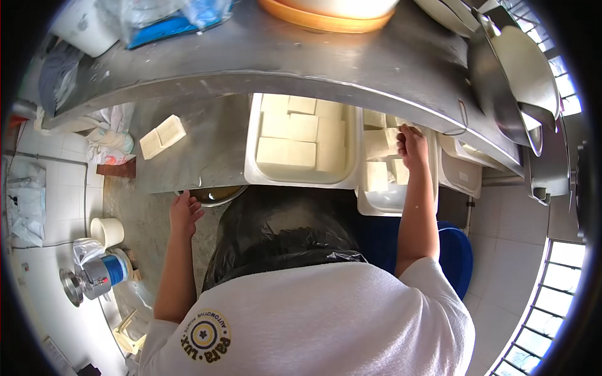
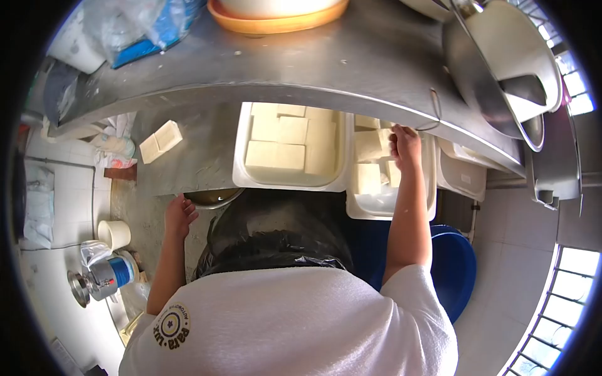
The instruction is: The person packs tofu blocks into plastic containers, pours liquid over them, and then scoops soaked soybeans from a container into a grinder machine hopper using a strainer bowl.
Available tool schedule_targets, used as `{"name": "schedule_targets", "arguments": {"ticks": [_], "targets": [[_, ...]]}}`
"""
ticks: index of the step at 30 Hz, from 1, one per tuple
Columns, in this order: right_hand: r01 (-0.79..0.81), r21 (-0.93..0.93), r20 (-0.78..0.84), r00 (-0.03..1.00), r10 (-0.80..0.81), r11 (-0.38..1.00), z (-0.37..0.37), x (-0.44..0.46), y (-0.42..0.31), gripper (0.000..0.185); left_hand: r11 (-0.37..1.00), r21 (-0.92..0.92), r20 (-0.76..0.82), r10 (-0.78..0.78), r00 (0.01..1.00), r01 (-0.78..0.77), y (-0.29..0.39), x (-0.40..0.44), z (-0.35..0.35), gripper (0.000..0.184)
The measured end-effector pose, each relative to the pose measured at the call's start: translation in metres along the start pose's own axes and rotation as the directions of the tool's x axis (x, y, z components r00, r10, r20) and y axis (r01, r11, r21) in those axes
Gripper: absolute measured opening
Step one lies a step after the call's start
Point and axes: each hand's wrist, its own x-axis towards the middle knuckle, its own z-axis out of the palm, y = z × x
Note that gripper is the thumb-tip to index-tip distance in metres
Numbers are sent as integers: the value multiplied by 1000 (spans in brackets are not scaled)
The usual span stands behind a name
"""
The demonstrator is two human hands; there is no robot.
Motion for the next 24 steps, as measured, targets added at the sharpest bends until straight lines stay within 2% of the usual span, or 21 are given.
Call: {"name": "schedule_targets", "arguments": {"ticks": [1, 2, 3, 4, 5, 7, 8, 9, 10, 11, 12, 13, 14, 15, 17, 18, 19, 20, 21, 23, 24], "targets": [[-293, 547, 311, 941, 135, 784, 9, -15, -17, 28, 996, -69, -27, -55, 998, 53, 1, 10, -7, 39], [-149, 455, 230, 972, 46, 878, 35, -47, -56, 24, 996, -70, -36, -51, 998, 48, 0, 22, -14, 39], [-8, 243, 251, 966, -54, 970, 55, -64, -73, 29, 979, -173, -45, -116, 992, 107, -2, 38, -23, 48], [199, 32, 262, 944, -201, 979, 80, -79, -83, 34, 947, -278, -49, -181, 982, 161, 2, 49, -32, 58], [398, -174, 302, 892, -336, 901, 104, -96, -92, 40, 946, -286, -60, -177, 982, 153, 4, 60, -40, 58], [611, -379, 403, 785, -470, 695, 136, -136, -127, 59, 911, -352, -69, -255, 965, 215, 6, 78, -44, 68], [519, -525, 453, 841, -295, 674, 152, -148, -136, 78, 908, -359, -77, -259, 963, 216, 7, 88, -51, 68], [510, -593, 477, 846, -238, 623, 167, -156, -140, 87, 893, -390, 10, -238, 971, 223, 5, 106, -58, 62], [502, -623, 478, 852, -216, 600, 183, -156, -130, 84, 876, -423, 97, -212, 972, 233, 6, 119, -67, 56], [494, -655, 477, 857, -194, 572, 197, -152, -114, 82, 869, -436, 96, -215, 972, 235, 10, 127, -76, 56], [474, -642, 509, 851, -127, 603, 205, -148, -104, 78, 867, -434, 166, -190, 968, 245, 13, 136, -84, 47], [488, -697, 499, 856, -133, 525, 212, -148, -94, 74, 865, -433, 235, -163, 958, 253, 15, 142, -91, 38], [444, -716, 480, 874, -81, 539, 214, -153, -105, 73, 855, -450, 233, -166, 958, 258, 17, 147, -98, 38], [399, -737, 460, 887, -27, 546, 214, -157, -118, 71, 861, -411, 299, -183, 937, 300, 18, 149, -103, 37], [308, -725, 365, 930, -35, 616, 218, -156, -133, 66, 851, -395, 358, -204, 911, 345, 24, 151, -112, 36], [306, -750, 294, 948, -119, 586, 226, -157, -145, 60, 870, -353, 393, -198, 898, 346, 31, 149, -114, 36], [372, -712, 257, 927, -272, 596, 238, -156, -161, 49, 885, -308, 427, -199, 882, 349, 37, 145, -118, 37], [454, -633, 244, 886, -395, 627, 254, -154, -174, 43, 872, -325, 420, -214, 882, 367, 44, 143, -122, 37], [536, -547, 217, 833, -509, 643, 275, -155, -197, 37, 863, -312, 480, -218, 850, 398, 55, 141, -125, 36], [625, -419, 184, 769, -612, 659, 335, -166, -250, 30, 841, -312, 537, -227, 812, 441, 65, 144, -129, 36], [659, -358, 245, 750, -615, 662, 365, -160, -262, 31, 832, -322, 561, -217, 799, 452, 67, 147, -130, 36]]}}
